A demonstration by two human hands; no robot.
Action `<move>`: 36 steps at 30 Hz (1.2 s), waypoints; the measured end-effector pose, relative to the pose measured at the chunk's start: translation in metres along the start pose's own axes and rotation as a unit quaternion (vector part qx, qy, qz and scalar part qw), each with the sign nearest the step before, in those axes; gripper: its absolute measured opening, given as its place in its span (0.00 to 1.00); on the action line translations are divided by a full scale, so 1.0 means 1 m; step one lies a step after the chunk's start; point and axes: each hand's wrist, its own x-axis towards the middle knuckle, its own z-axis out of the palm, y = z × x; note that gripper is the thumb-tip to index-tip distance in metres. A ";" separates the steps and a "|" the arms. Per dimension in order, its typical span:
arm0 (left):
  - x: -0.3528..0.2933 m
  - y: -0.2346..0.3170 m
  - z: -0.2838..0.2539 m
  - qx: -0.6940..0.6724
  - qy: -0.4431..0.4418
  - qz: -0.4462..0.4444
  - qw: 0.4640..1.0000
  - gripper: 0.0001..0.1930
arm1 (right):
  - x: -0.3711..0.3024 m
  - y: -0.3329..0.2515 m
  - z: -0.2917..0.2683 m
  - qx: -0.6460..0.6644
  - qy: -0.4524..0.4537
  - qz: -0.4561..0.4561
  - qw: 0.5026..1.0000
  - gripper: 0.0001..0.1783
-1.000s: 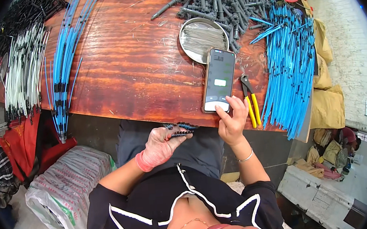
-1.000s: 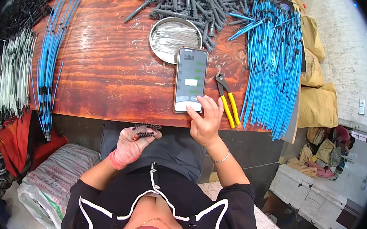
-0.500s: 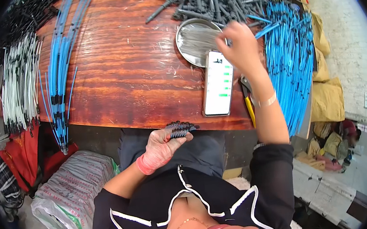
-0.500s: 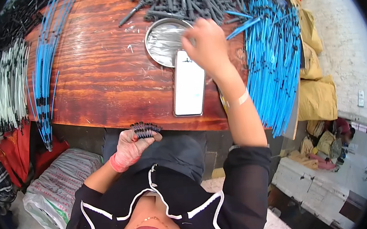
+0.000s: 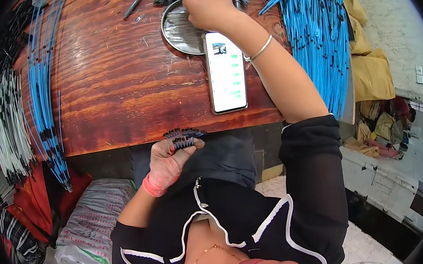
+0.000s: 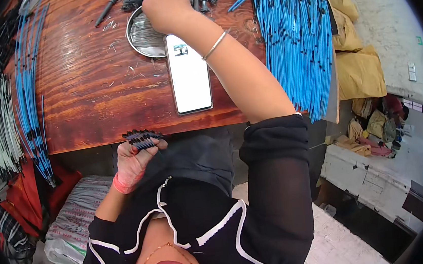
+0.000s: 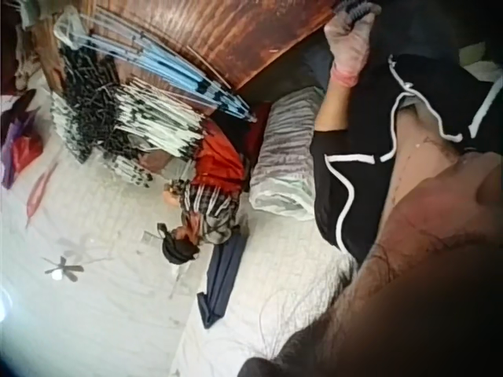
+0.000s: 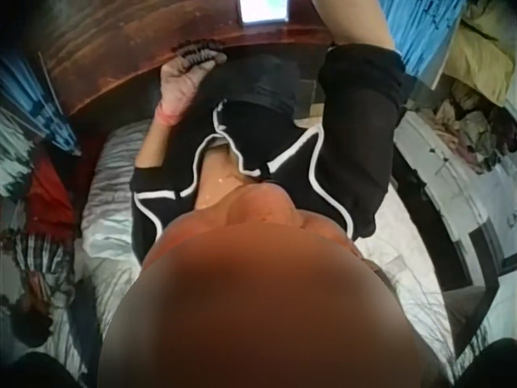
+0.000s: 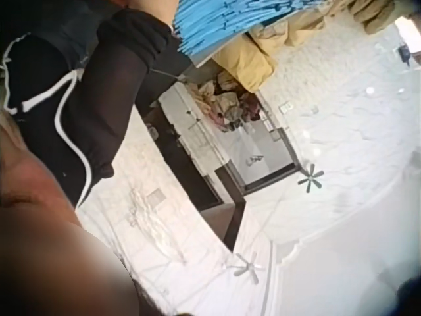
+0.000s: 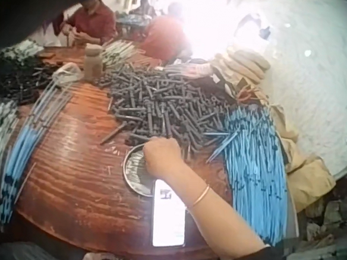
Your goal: Manually assembling brush components by inserting bundles of blue bristles into metal housings and securing them using pliers.
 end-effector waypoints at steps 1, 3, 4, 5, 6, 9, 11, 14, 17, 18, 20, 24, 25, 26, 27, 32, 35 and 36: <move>-0.001 0.000 0.001 -0.002 0.003 0.003 1.000 0.07 | 0.001 0.000 -0.001 0.000 0.001 0.002 1.000 0.06; -0.001 -0.003 0.001 -0.002 0.005 0.007 1.000 0.07 | 0.003 0.000 -0.004 0.061 -0.024 0.050 0.997 0.08; -0.001 -0.007 0.000 -0.006 0.006 0.012 1.000 0.07 | 0.003 0.000 -0.005 0.093 -0.036 0.075 0.992 0.09; 0.000 -0.010 -0.001 -0.010 0.008 0.016 1.000 0.08 | 0.003 -0.001 -0.007 0.093 -0.034 0.076 0.992 0.09; 0.000 -0.011 -0.001 -0.014 0.009 0.020 1.000 0.08 | 0.004 -0.002 -0.008 0.092 -0.036 0.075 0.992 0.08; -0.002 -0.010 0.002 -0.024 0.016 0.016 0.999 0.08 | 0.000 -0.001 -0.014 0.090 -0.039 0.077 0.992 0.08; -0.003 -0.010 0.004 -0.030 0.021 0.014 0.999 0.08 | -0.004 0.000 -0.030 0.078 -0.044 0.074 0.993 0.07; -0.003 -0.009 0.006 -0.047 0.027 0.007 0.999 0.08 | -0.015 0.002 -0.044 0.096 0.009 0.097 0.991 0.07; -0.003 -0.003 0.008 -0.073 0.024 0.006 0.997 0.08 | -0.034 0.007 -0.062 0.204 0.144 0.131 0.959 0.08; -0.003 -0.002 0.008 -0.086 0.029 0.005 0.996 0.08 | -0.044 0.008 -0.073 0.265 0.170 0.118 0.942 0.10; -0.001 -0.001 0.007 -0.062 0.024 0.003 0.998 0.09 | -0.078 -0.004 -0.092 0.362 0.233 0.079 0.899 0.05; 0.000 -0.003 -0.002 -0.029 0.012 -0.003 0.999 0.10 | -0.149 -0.034 -0.127 0.460 0.151 0.071 0.872 0.08; 0.002 -0.005 -0.001 -0.047 -0.002 0.000 0.999 0.10 | -0.161 -0.044 -0.129 0.450 0.156 0.035 0.879 0.10; 0.001 -0.007 -0.002 -0.064 -0.015 0.004 0.998 0.10 | -0.171 -0.054 -0.126 0.440 0.160 0.000 0.884 0.12; 0.001 -0.006 -0.002 -0.066 -0.013 0.006 0.998 0.10 | -0.180 -0.064 -0.126 0.440 0.159 -0.004 0.884 0.12; 0.000 -0.004 -0.001 -0.017 -0.012 -0.004 1.000 0.10 | -0.202 -0.098 -0.110 0.436 0.146 -0.004 0.888 0.18; 0.000 -0.003 -0.001 -0.035 -0.008 0.001 0.999 0.09 | -0.203 -0.107 -0.106 0.425 0.156 0.000 0.891 0.19; 0.001 -0.002 -0.001 -0.023 -0.006 -0.003 1.000 0.09 | -0.202 -0.108 -0.105 0.417 0.161 0.003 0.895 0.19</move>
